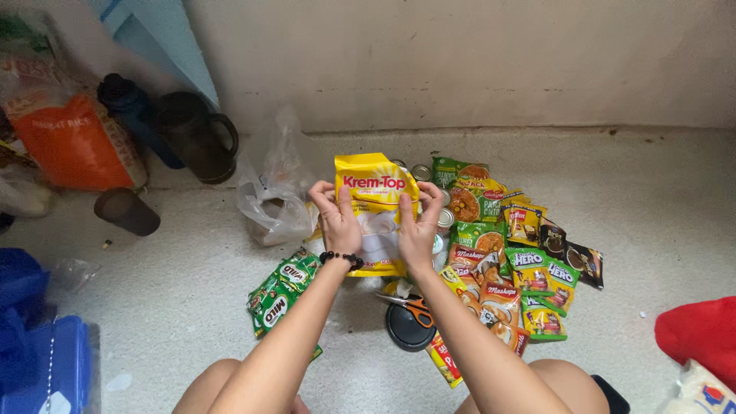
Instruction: The person sits on the floor surrounded by food items and uses scissors to cut open a yellow packet. They then pour the white powder from the packet into a black container and secure the lid.
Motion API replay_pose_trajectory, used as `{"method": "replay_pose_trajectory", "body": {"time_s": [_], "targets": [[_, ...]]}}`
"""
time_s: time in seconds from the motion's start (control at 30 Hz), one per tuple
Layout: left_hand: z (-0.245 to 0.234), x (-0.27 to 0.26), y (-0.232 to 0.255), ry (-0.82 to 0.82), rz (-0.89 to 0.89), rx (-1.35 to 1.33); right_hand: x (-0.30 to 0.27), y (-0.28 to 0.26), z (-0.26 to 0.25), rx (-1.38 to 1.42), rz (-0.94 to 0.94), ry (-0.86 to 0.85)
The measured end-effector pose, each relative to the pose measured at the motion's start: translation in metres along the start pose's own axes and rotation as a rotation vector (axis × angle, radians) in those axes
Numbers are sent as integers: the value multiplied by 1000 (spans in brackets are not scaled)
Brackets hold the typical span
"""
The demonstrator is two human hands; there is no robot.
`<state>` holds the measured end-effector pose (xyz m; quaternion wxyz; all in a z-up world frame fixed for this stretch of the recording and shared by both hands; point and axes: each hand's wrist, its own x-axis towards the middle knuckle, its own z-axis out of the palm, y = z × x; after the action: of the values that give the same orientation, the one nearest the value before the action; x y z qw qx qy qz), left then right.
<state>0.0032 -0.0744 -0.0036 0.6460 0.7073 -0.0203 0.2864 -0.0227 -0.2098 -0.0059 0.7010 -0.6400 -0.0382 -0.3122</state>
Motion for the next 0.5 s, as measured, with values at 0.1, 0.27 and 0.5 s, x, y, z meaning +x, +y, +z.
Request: {"method": "replay_pose_trajectory", "body": {"time_s": [0.1,0.27,0.5], "targets": [[-3,0,7,-10,-10,7,0,-13,-3,-28,-58,-13],[-7,-3,6,-28,28,15,6,-12,-7,-18,28,17],[-14,-6,-23,-22,-13,17,13,-4,-17,103,146,21]]}}
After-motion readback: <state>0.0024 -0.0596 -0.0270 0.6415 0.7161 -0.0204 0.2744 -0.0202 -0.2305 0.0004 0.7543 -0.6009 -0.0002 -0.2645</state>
